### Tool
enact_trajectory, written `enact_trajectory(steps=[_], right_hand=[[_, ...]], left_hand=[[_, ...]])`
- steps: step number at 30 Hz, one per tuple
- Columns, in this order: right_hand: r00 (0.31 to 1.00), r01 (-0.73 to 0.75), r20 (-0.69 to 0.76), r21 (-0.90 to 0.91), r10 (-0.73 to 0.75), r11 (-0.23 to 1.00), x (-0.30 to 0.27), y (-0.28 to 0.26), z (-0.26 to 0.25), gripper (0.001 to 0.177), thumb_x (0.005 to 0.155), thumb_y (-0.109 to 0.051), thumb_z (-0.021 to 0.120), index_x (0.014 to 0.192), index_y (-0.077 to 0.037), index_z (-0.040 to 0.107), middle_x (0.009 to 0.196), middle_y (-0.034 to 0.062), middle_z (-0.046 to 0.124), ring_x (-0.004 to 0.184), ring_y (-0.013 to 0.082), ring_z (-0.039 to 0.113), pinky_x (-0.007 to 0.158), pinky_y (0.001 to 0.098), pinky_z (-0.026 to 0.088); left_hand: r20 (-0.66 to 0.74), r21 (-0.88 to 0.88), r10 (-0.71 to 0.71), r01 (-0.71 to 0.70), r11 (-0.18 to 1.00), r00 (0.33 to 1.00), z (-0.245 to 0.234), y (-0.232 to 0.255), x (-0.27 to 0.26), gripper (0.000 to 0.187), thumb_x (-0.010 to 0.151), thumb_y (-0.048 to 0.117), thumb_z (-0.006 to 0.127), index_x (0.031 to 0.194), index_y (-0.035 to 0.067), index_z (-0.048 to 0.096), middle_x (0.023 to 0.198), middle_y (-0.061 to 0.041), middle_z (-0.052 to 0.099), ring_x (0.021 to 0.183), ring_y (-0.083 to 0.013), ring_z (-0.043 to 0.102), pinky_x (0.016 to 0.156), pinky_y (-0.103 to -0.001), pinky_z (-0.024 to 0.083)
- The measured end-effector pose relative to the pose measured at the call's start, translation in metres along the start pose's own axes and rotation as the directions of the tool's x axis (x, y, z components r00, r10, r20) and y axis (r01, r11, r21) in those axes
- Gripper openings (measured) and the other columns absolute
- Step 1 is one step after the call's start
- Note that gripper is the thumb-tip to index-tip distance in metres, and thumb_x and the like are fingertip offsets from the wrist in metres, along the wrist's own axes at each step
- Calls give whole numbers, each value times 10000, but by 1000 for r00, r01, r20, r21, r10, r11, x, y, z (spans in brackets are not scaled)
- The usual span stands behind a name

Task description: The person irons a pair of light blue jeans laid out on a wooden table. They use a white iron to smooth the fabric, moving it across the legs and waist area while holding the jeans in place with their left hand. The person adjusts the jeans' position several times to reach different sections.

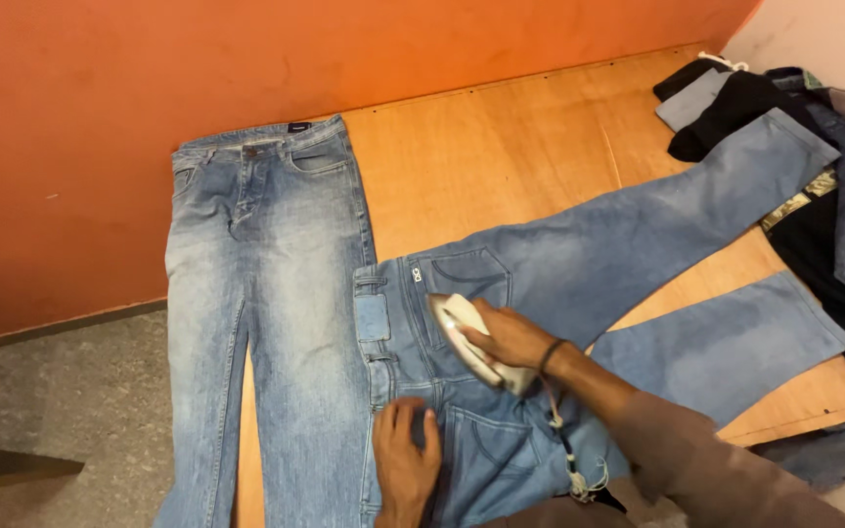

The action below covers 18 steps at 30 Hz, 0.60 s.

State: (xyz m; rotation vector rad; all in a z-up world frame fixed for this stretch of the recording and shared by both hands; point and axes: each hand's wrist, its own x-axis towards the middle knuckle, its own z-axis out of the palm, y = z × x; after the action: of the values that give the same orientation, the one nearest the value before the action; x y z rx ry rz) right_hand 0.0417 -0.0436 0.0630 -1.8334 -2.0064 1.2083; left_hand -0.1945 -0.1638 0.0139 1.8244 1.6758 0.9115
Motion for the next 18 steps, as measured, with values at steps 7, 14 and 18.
enact_trajectory(steps=[7, 14, 18], right_hand=[[952, -72, -283, 148, 112, 986, 15, 20, -11, 435, 974, -375, 577, 1211, -13, 530, 757, 214, 717, 633, 339, 743, 607, 464, 579], [870, 46, -491, 167, 42, 985, 114, 32, -13, 476, 977, -366, 617, 1221, 28, 509, 896, 297, 717, 748, 401, 727, 691, 481, 579], [949, -123, -256, 229, 181, 966, 117, 14, -35, 480, 962, -356, 567, 1236, 28, 478, 927, 277, 744, 756, 386, 795, 723, 466, 617]], left_hand=[[82, 11, 343, -345, 939, 936, 37, 25, 41, 407, 882, 182, 663, 1245, -1, 627, 1303, -221, 600, 1253, -413, 528, 1071, -518, 388], [227, 127, 384, -418, 899, 895, 46, 19, 28, 484, 865, 237, 666, 1291, 12, 613, 1306, -192, 596, 1268, -387, 512, 1116, -550, 325], [183, 120, 404, -428, 896, 896, 46, 18, 28, 439, 866, 194, 669, 1268, 19, 647, 1286, -185, 618, 1254, -370, 538, 1125, -527, 343]])
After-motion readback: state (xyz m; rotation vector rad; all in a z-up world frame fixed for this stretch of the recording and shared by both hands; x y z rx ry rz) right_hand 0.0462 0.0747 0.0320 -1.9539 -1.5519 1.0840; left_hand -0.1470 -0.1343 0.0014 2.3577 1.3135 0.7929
